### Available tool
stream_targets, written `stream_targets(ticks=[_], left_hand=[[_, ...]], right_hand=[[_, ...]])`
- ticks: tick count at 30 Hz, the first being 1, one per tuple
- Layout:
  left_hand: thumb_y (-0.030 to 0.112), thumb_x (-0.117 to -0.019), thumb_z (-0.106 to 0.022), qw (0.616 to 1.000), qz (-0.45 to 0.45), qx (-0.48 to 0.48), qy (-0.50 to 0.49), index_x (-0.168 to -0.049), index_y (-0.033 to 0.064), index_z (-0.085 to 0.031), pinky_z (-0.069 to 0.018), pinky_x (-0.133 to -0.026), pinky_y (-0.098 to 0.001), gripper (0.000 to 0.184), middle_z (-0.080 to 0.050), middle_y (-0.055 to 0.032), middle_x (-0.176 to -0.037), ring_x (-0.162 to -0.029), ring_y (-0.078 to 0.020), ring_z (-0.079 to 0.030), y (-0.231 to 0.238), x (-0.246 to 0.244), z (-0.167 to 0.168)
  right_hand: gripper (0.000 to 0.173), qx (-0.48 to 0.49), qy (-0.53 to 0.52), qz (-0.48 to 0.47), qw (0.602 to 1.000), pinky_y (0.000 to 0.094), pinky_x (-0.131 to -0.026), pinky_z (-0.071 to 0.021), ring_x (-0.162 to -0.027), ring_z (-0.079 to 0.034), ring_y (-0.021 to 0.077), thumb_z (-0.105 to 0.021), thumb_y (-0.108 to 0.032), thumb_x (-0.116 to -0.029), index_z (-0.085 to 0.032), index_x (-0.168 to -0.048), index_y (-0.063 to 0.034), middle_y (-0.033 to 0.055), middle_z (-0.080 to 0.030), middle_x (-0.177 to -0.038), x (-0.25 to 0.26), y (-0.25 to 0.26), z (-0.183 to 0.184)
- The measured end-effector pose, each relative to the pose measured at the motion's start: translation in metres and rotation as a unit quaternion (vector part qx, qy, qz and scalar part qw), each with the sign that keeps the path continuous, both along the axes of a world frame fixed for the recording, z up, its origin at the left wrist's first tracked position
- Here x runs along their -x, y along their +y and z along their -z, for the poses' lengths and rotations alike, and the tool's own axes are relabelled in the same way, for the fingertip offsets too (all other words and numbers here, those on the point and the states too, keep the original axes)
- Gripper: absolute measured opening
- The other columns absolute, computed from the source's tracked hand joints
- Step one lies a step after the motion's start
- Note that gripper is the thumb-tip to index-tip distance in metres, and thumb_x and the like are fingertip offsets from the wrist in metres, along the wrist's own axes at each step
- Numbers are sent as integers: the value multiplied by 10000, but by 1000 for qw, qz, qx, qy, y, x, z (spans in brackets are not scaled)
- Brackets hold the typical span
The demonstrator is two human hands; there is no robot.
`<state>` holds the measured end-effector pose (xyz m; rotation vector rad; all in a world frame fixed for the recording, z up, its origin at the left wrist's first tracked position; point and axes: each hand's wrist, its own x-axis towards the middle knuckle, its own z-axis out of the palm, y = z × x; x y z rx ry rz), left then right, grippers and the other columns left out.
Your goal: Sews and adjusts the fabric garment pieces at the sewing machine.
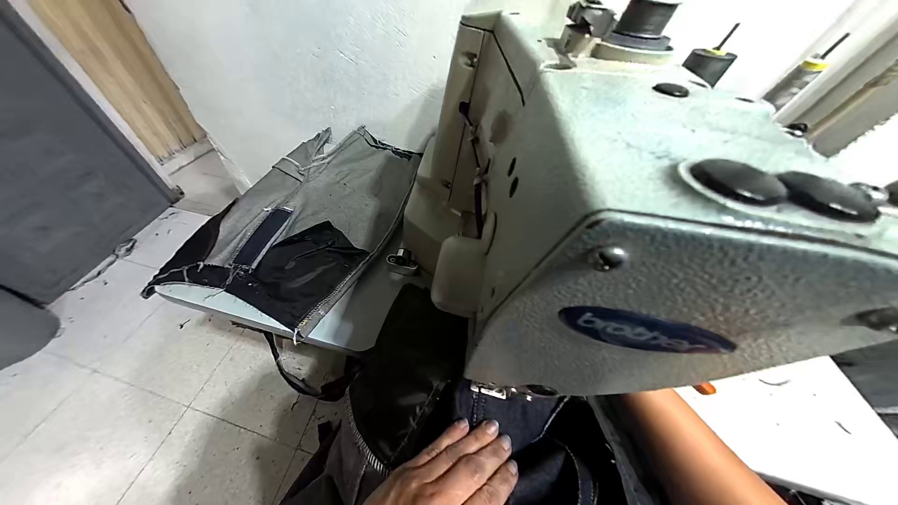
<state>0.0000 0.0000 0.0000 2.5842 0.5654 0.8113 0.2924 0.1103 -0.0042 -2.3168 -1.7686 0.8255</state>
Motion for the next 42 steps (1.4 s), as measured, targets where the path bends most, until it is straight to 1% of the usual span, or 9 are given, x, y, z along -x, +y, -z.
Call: stream_targets(ticks=[7, 14, 17, 19, 22, 26, 30, 34, 42], left_hand=[[23, -960, -655, 955, -86, 194, -206, -1004, -75, -740, -554, -989, -312, 137, -741, -212, -1051, -1060, -236, -720, -29, -6, -1], [93, -980, -654, 771, -209, 551, -241, -1192, -37, -416, -594, -936, -404, 344, -746, -149, -1030, -975, -206, -752, -35, -21, -14], [86, -970, -671, 683, -261, 603, -319, -1230, -30, -380, -617, -889, -397, 407, -711, -142, -937, -900, -215, -751, -28, -37, -14], [102, -953, -710, 653, -300, 613, -329, -1249, -33, -376, -629, -819, -386, 466, -688, -152, -899, -821, -224, -749, -21, -47, -17], [117, -932, -747, 636, -346, 609, -325, -1241, -15, -381, -640, -711, -377, 497, -673, -168, -863, -712, -240, -740, -12, -59, -16], [55, -946, -695, 729, -308, 506, -344, -1136, -7, -430, -652, -662, -390, 332, -676, -95, -728, -652, -223, -742, -24, -52, -6], [215, -1016, -595, 948, -274, -55, -150, -1129, 176, -690, -525, -503, -326, 153, -606, -47, -685, -556, -176, -609, 10, 11, 37], [125, -986, -563, 937, -192, -291, -16, -1220, 315, -746, -391, -436, -271, 353, -432, -24, -623, -477, -159, -456, 78, 45, 32], [128, -911, -590, 945, -210, -248, 28, -1012, 259, -779, -469, -439, -318, 251, -607, -66, -685, -533, -212, -604, 76, 11, 2]], right_hand=[[194, -1, -12, -42, 999, 527, -807, -519, -882, -661, 317, -734, -153, -900, -713, -1014, 2, 192, -689, -967, -1, 6, -12], [405, -15, 25, -39, 999, 563, -1013, -446, -1139, -623, 409, -718, -175, -926, -653, -1215, 101, 300, -653, -1208, -10, 1, 7], [408, -164, 30, -96, 981, 515, -893, -513, -972, -673, 392, -729, -224, -896, -689, -1088, 134, 322, -685, -1047, -16, -3, 26], [439, 22, 13, -52, 998, 469, -1107, -379, -1270, -560, 345, -673, -192, -980, -599, -1313, 85, 273, -595, -1348, 4, 3, -19], [440, -29, 24, -46, 998, 484, -1094, -392, -1233, -580, 348, -725, -174, -921, -634, -1269, 80, 268, -621, -1308, 6, 6, -17], [215, -188, 255, 67, 946, 236, -811, -504, -866, -599, 53, -680, 37, -887, -622, -1094, 24, 45, -642, -928, 17, -32, -37], [289, -331, 391, 28, 858, 212, -760, -591, -842, -677, -15, -775, -141, -787, -651, -1041, -82, -97, -707, -908, 17, -76, -2], [254, -392, 451, 113, 794, 188, -695, -588, -732, -670, -11, -657, 101, -840, -542, -925, -110, -108, -687, -797, 61, -117, 9], [327, -440, 435, 183, 764, 145, -721, -593, -764, -680, -72, -589, 164, -810, -548, -941, -133, -170, -709, -814, 50, -100, 7]])
